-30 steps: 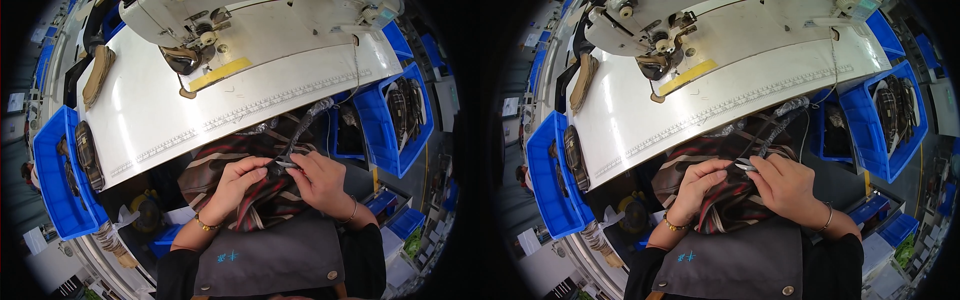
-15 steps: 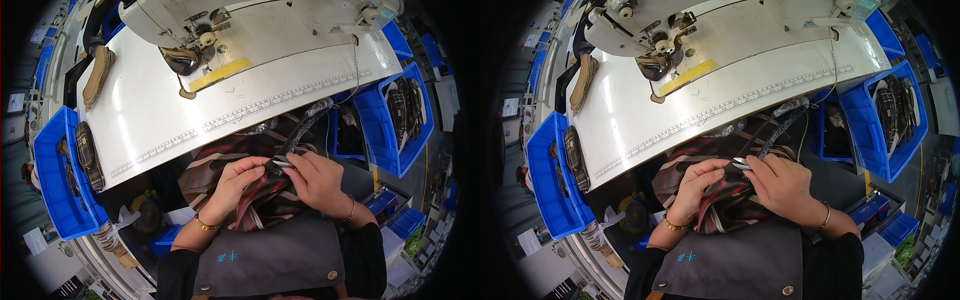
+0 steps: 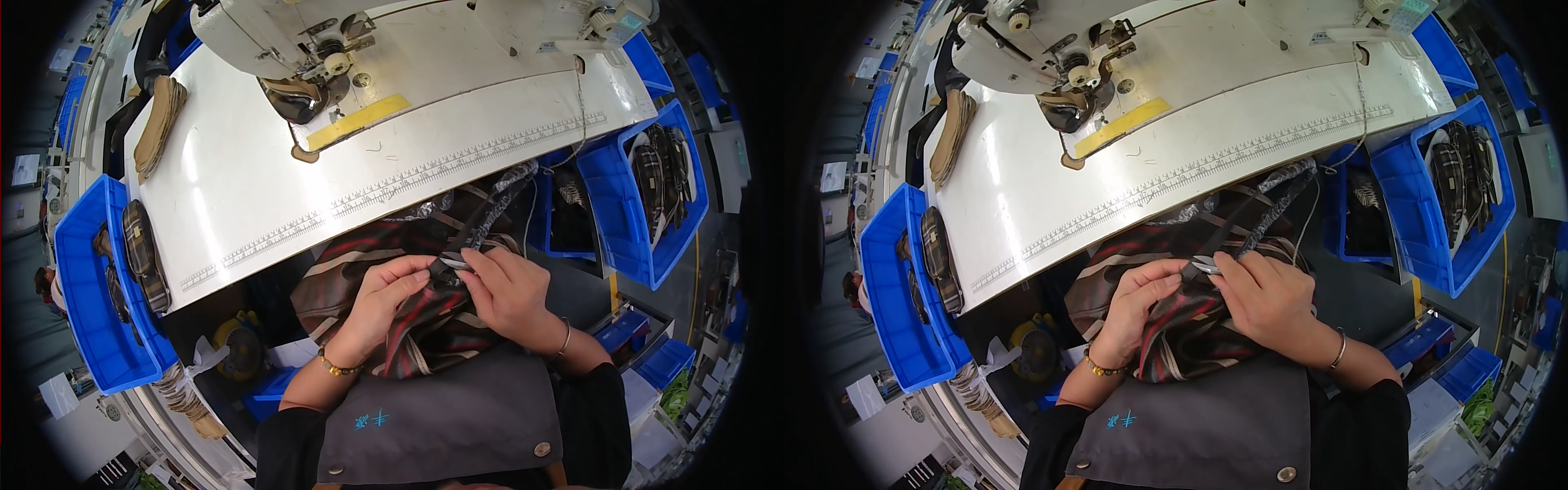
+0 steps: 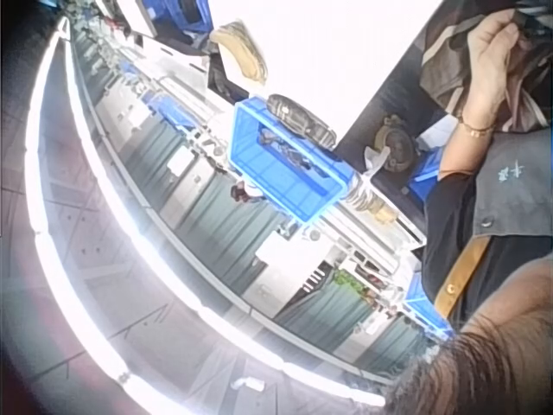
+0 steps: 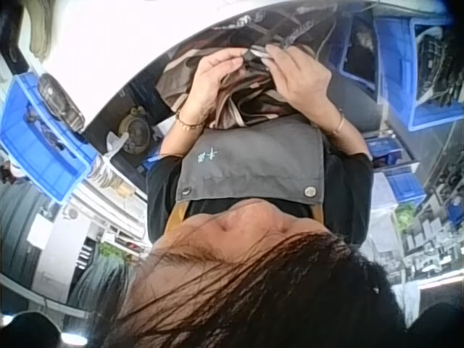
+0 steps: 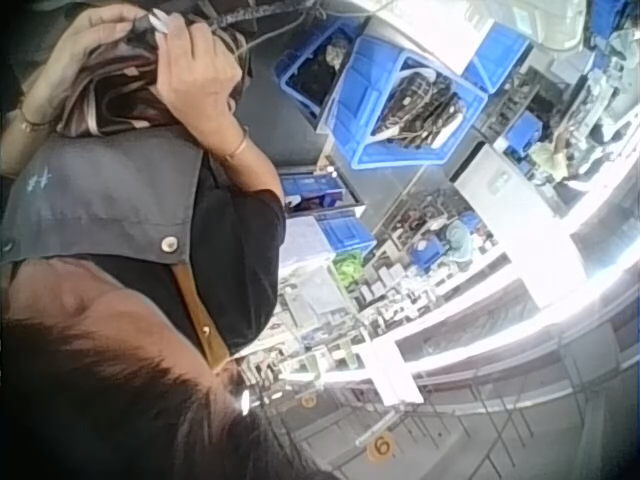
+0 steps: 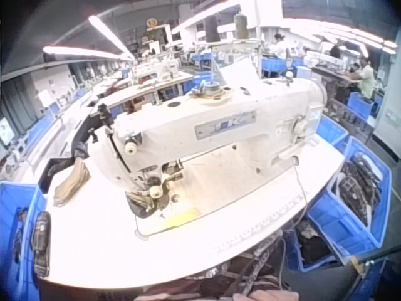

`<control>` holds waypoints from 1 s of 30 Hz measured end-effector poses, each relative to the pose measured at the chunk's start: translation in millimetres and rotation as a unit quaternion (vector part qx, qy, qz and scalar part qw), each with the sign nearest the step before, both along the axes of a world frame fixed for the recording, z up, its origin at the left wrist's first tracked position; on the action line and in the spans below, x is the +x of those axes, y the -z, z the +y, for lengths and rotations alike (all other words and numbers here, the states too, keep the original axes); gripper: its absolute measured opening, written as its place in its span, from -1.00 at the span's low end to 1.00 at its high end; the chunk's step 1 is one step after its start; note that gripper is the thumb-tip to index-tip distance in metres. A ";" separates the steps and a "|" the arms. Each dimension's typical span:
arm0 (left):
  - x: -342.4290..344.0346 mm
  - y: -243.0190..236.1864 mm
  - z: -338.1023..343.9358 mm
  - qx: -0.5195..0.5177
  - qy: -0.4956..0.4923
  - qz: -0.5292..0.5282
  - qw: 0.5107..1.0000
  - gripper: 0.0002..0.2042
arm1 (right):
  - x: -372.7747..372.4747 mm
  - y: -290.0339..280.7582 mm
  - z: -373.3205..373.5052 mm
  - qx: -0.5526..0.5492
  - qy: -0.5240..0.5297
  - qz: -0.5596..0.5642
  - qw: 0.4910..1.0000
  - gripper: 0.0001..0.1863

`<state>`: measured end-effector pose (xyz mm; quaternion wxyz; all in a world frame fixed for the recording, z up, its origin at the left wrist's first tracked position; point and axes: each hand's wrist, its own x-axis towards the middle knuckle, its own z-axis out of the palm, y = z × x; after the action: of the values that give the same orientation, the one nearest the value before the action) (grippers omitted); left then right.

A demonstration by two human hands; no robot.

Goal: Sewing and trimming the edge of a bag strap at a sewing station.

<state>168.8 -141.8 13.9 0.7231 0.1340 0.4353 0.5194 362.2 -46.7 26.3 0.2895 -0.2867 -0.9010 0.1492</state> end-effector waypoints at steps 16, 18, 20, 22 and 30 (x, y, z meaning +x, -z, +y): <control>0.3 1.1 1.8 0.010 -0.010 0.050 0.999 -0.73 | -4.5 16.0 0.4 -0.182 -0.012 0.096 0.979 -0.79; -0.1 0.8 1.6 0.020 -0.003 0.052 0.998 -0.74 | -4.3 16.9 -1.6 -0.267 -0.011 0.129 0.955 -0.80; 0.5 0.8 0.7 0.007 0.005 0.040 0.999 -0.74 | -3.0 16.9 -3.1 -0.436 -0.007 0.159 0.886 -0.83; 2.1 -0.2 2.5 0.003 -0.001 0.034 0.999 -0.74 | -2.8 17.2 -1.7 -0.451 -0.003 0.158 0.879 -0.83; 0.9 -0.4 1.0 0.006 -0.005 0.029 1.000 -0.73 | 1.4 7.9 4.0 -0.181 0.006 0.085 0.980 -0.78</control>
<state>169.6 -140.7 14.2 0.7066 0.1512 0.4533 0.5219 363.6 -42.7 18.3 0.3095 -0.3263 -0.8294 0.3314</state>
